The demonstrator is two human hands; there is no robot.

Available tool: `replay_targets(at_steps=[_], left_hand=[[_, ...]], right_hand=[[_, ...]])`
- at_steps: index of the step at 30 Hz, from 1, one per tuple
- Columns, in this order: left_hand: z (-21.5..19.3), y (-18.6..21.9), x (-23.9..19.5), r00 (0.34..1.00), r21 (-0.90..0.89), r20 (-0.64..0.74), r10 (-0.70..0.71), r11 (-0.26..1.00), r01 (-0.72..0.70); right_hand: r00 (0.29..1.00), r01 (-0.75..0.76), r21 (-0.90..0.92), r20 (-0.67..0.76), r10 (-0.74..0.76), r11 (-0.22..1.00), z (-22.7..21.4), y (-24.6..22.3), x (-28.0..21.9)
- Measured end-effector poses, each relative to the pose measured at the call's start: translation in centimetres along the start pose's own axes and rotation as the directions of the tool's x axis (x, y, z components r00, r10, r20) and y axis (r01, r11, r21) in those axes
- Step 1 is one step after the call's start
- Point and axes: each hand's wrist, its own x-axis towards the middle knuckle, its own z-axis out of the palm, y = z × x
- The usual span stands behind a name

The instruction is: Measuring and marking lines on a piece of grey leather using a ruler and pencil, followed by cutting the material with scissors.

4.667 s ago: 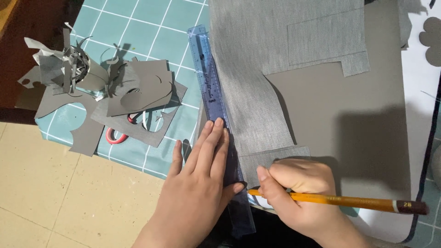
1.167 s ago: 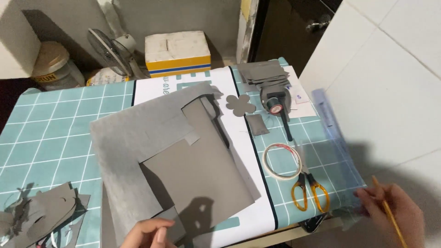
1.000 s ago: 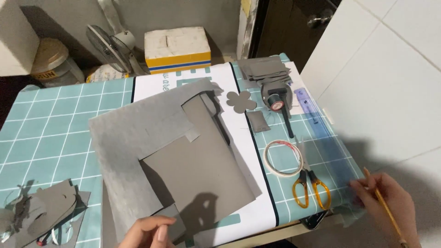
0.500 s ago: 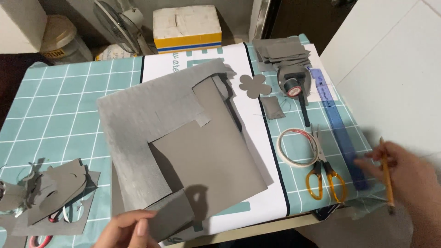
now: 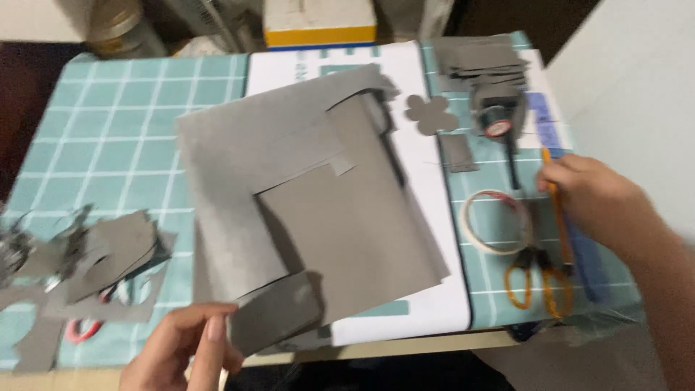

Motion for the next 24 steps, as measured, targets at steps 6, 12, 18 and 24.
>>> replay_targets(at_steps=[6, 12, 18, 24], left_hand=[[-2.3, -0.7, 1.6, 0.958, -0.058, -0.188, -0.215, 0.977, 0.207], [-2.2, -3.8, 2.8, 0.998, -0.002, -0.07, -0.003, 1.0, 0.003], [-1.1, -2.2, 2.4, 0.99, 0.034, 0.088, 0.114, 0.993, -0.117], [-0.5, -1.6, 3.0, 0.989, -0.011, 0.118, 0.088, 0.996, -0.087]], right_hand=[[0.873, -0.391, 0.552, -0.03, 0.486, 0.737, 9.9, 4.5, -9.2], [0.61, -0.741, 0.047, 0.466, 0.641, 0.67, 4.7, -6.0, -10.9], [0.526, -0.842, 0.087, 0.358, 0.772, 0.533, 8.2, -7.0, -13.4], [0.409, -0.89, -0.057, 0.342, 0.846, 0.453, 10.2, -5.2, -13.1]])
